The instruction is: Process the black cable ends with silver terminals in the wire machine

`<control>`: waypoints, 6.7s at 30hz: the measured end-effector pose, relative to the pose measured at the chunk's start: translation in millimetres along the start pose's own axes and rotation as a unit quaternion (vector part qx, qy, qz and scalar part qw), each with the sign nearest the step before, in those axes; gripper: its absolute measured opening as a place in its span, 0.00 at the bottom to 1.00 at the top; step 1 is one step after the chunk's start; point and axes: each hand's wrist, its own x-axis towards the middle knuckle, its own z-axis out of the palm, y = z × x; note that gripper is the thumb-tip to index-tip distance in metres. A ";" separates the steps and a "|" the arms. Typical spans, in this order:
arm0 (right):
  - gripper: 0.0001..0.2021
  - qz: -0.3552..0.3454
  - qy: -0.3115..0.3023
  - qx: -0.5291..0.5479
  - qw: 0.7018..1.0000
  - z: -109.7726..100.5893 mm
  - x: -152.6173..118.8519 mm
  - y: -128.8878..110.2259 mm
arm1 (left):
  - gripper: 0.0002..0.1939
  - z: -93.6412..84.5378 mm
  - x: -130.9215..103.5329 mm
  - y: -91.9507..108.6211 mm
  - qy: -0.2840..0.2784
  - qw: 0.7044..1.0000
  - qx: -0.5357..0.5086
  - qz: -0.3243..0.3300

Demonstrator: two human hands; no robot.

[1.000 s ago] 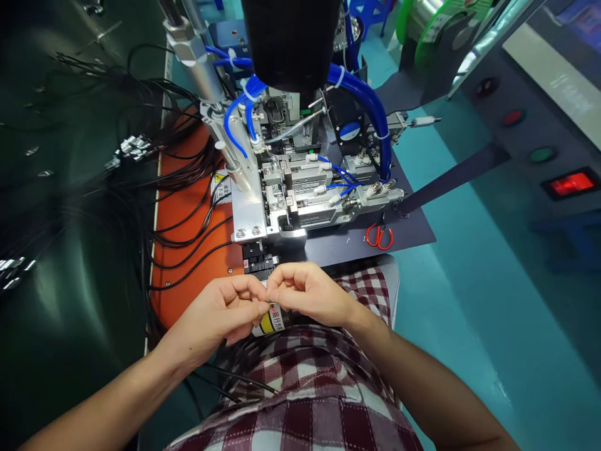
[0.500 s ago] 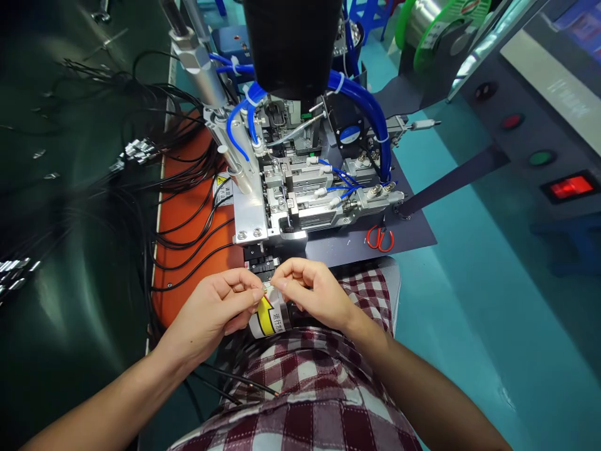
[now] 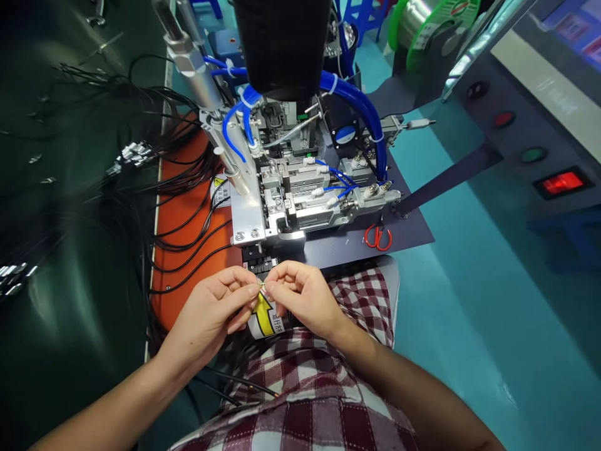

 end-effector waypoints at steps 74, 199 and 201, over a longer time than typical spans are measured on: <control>0.07 0.008 0.055 0.003 0.998 4.5 -5.8 -4.2 | 0.09 10.0 -5.1 -4.8 0.026 0.999 0.002 0.025; 0.09 -0.012 0.053 0.004 0.999 12.0 -15.5 4.9 | 0.07 12.8 -4.1 -7.8 0.010 0.998 -0.068 -0.001; 0.09 -0.010 0.053 0.002 0.999 12.2 -16.2 4.3 | 0.07 13.1 -4.7 -8.1 0.009 0.998 -0.063 0.001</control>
